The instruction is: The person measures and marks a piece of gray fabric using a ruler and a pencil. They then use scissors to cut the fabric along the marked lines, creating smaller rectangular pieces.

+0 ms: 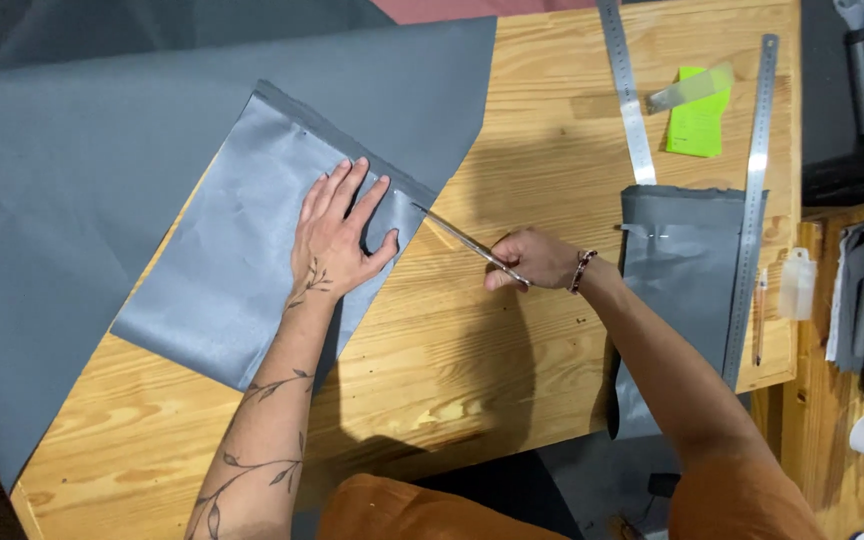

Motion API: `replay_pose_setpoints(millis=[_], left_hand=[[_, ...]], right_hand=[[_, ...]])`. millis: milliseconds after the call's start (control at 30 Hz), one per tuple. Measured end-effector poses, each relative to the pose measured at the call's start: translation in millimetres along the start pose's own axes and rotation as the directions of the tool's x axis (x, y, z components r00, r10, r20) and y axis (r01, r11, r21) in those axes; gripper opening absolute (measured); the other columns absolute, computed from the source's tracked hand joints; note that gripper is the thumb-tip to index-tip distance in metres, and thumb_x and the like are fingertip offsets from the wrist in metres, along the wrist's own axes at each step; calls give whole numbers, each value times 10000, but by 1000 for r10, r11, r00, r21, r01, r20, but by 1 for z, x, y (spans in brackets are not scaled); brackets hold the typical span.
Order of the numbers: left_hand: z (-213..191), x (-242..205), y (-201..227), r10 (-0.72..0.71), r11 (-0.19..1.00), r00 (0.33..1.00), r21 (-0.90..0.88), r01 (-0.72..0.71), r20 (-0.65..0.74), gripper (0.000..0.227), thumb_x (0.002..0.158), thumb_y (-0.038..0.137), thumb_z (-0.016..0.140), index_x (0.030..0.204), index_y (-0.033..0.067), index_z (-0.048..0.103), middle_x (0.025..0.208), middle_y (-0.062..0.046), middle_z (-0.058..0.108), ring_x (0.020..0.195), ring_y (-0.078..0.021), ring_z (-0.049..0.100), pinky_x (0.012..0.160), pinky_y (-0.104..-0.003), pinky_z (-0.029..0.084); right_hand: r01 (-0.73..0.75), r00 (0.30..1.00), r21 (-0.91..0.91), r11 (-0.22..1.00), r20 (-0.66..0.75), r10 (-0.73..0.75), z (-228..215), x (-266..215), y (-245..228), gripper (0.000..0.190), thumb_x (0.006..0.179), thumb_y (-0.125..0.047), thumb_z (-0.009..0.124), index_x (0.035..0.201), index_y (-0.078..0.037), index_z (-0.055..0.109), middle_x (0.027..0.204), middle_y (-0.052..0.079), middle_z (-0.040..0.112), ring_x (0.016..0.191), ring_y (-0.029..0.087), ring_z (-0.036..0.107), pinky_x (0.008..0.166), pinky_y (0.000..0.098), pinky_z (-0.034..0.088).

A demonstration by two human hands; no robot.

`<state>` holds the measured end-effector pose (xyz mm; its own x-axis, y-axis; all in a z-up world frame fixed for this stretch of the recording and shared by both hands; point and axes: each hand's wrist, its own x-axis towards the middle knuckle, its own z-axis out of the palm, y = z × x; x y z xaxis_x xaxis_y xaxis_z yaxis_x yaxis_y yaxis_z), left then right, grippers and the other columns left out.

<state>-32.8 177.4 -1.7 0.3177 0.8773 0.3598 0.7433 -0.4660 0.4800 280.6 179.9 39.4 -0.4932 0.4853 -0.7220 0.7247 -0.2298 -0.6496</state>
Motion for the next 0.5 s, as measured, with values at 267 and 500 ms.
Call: replay_pose_setpoints(millis=[267,500], left_hand=[[-5,1,2,-6,1000,999,5,5,32,595,861,376,738,1414,199,610,1503,-111,496,1425,-306,429,1177,-497,304],[-6,2,1,5,1000,999,15,-5,46,561,908,401,723,1419,202,607,1506,-123,485,1429,-320,419,1179,-505,297]], right_hand=[[-14,1000,61,998,12,13,3,-3,-14,454,765,-448,866,584,-125,603,468,5,630,497,116,571,544,238,413],[13,1000,65,998,-12,-12,6,4,-17,447,756,-437,879,581,-118,619,462,15,626,479,118,571,525,239,404]])
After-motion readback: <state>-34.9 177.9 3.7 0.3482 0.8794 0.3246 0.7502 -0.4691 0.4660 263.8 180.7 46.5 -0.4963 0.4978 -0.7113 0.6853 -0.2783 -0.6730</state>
